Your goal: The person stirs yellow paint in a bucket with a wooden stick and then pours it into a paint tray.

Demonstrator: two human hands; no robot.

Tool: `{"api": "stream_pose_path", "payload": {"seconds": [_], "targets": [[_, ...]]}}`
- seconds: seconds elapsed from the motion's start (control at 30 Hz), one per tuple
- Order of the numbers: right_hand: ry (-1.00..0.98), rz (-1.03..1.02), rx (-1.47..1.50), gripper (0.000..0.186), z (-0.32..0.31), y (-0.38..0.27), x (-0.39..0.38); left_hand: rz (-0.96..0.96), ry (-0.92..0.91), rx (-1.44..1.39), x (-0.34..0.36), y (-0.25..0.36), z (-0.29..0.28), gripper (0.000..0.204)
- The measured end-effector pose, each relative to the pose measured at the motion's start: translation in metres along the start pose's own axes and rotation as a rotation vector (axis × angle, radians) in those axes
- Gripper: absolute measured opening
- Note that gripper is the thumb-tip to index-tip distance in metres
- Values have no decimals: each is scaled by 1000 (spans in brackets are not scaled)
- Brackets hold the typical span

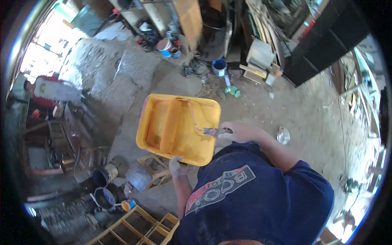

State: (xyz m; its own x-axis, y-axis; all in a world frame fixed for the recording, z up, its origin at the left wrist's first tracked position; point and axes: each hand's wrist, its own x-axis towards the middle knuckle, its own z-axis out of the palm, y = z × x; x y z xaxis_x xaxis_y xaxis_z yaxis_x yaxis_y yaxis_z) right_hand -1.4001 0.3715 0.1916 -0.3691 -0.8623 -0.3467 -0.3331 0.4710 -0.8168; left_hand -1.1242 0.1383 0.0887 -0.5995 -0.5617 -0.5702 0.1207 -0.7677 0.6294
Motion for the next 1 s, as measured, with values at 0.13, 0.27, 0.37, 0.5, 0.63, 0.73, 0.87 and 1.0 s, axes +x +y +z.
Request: {"api": "stream_pose_path", "payload": {"seconds": [0.13,0.27,0.37,0.5,0.63,0.73,0.87,1.0], "targets": [[-5,55,46,50,-20,6,-10,-41,52,42,22,10,17,68],[-32,68,137,49,-43,18,5,-80,-12,-3,63,23,19,77],[-46,76,190,50,-65,30,28,-51,-42,56,95,30,41,76],[-107,32,202,49,-101,51,62,-24,-8,138,129,41,89,70],[-207,88,246,49,-145,53,98,-82,7,305,160,55,107,70],[-280,94,298,50,-165,61,122,15,87,451,173,60,144,70],[-379,140,528,48,-193,64,149,-18,13,239,200,71,196,67],[-421,98,1011,46,-168,86,194,18,-54,469,253,97,153,67]]}}
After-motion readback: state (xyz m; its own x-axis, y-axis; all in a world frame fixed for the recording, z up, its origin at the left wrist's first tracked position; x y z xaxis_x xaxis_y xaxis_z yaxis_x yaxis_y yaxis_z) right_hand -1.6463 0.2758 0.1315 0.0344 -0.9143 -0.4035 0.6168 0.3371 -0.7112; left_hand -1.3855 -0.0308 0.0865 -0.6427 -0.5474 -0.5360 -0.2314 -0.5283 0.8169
